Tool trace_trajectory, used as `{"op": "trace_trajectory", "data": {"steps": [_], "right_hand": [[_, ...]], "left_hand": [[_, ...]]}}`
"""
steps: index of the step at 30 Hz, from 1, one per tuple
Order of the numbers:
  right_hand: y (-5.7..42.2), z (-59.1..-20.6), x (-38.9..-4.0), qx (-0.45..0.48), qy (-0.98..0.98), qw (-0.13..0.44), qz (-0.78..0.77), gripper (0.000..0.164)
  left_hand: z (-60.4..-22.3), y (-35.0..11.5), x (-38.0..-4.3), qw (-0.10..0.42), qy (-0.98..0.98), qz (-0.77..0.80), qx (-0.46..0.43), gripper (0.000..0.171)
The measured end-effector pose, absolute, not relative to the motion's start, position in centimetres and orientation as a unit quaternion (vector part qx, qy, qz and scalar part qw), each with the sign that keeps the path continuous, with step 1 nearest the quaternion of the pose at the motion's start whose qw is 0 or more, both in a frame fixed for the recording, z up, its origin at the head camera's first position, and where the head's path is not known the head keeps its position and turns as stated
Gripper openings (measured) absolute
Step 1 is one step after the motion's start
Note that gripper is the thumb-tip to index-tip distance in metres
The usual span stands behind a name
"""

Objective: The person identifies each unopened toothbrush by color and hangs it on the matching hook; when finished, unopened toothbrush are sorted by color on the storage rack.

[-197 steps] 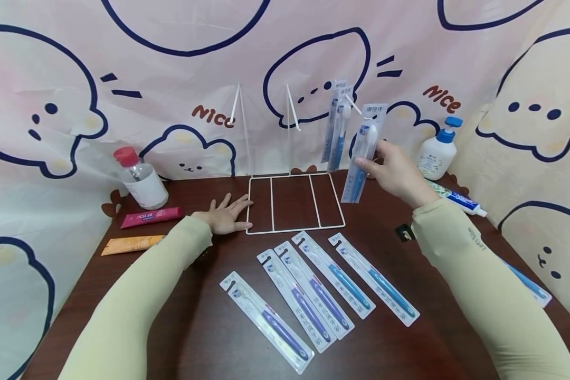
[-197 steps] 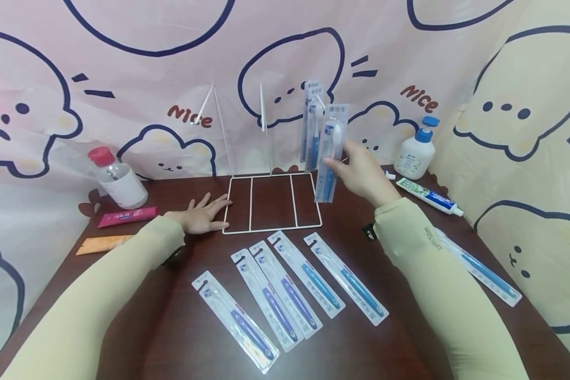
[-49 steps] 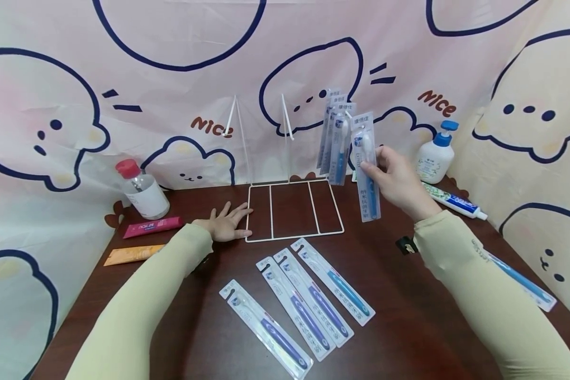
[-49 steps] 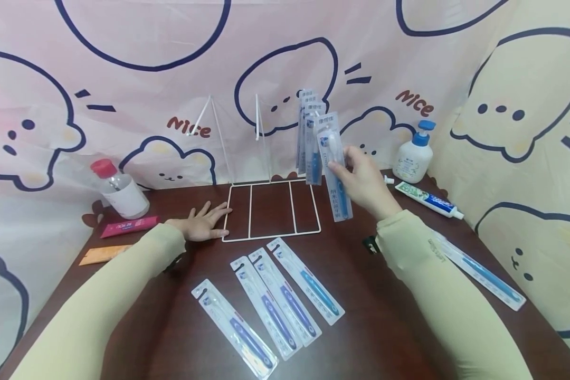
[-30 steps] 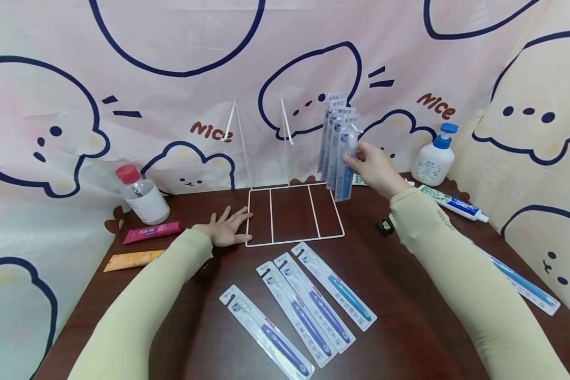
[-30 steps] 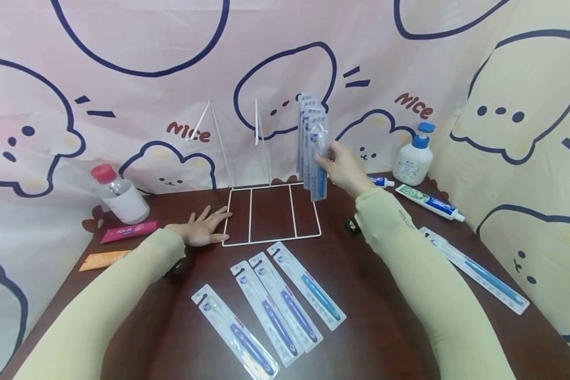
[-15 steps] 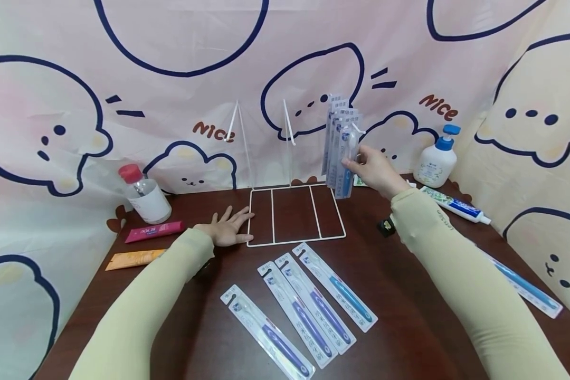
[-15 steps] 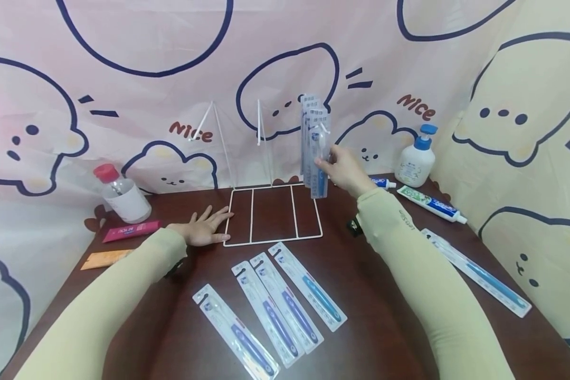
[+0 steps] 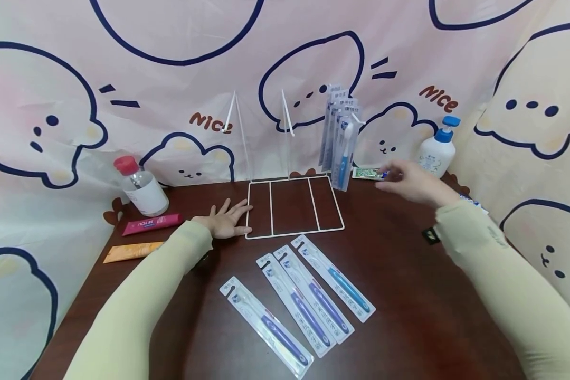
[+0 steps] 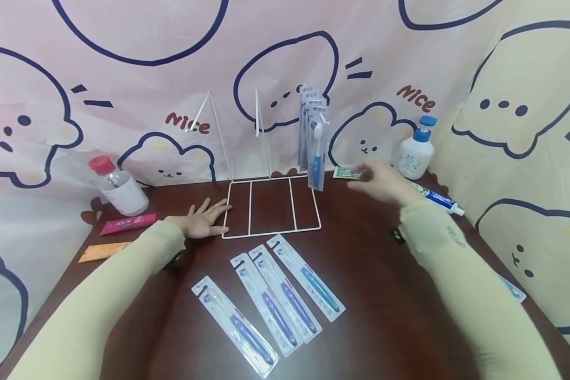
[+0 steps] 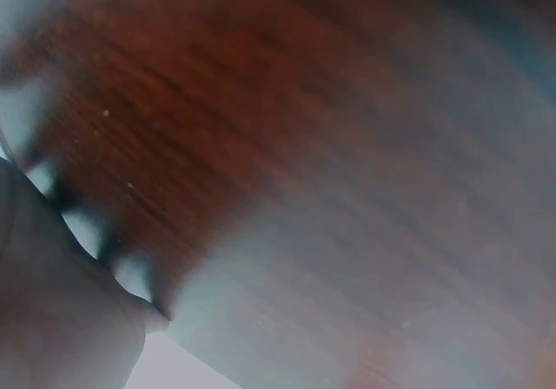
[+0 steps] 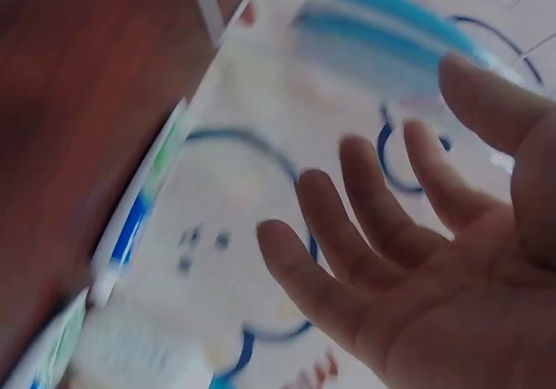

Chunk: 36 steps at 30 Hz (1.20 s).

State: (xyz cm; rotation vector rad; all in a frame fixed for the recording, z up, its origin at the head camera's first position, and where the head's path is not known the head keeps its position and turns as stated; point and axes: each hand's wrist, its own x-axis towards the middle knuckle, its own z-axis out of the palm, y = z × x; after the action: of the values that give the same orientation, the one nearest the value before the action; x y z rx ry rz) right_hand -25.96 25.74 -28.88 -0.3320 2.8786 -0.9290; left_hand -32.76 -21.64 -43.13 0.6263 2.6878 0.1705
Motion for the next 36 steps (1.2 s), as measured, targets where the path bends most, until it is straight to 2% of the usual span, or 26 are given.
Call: {"op": "trace_trajectory", "data": {"steps": [10,17,20,25,32,36], "right_hand": [[36.5,-33.0,-21.4,-0.072,0.972,0.114,-0.194,0.052],[42.2,-36.1,-19.3,-0.020,0.977,0.163,-0.136,0.072],[43.5,-37.1,-18.7,-0.019,0.981,0.161,-0.104,0.075],[44.3,-37.8,-18.5,-0.009,0.984,0.143,-0.108,0.067],[44.4,-38.1,-18.4,0.002,0.977,0.171,-0.130,0.075],[43.6,-37.7,-18.1,-0.018,0.979,0.164,-0.123,0.069]], "left_hand": [[-42.3,-21.6,-32.3,0.182,0.954,0.059,0.230,0.079],[-42.7,-21.7,-32.5,0.184,0.955,0.057,0.227,0.080],[-42.7,-21.6,-32.5,0.182,0.955,0.058,0.228,0.080],[-42.6,-21.5,-32.5,0.181,0.954,0.061,0.233,0.081],[-42.7,-21.6,-32.4,0.197,0.952,0.064,0.225,0.081],[-42.9,-21.7,-32.6,0.193,0.954,0.063,0.222,0.080]]}}
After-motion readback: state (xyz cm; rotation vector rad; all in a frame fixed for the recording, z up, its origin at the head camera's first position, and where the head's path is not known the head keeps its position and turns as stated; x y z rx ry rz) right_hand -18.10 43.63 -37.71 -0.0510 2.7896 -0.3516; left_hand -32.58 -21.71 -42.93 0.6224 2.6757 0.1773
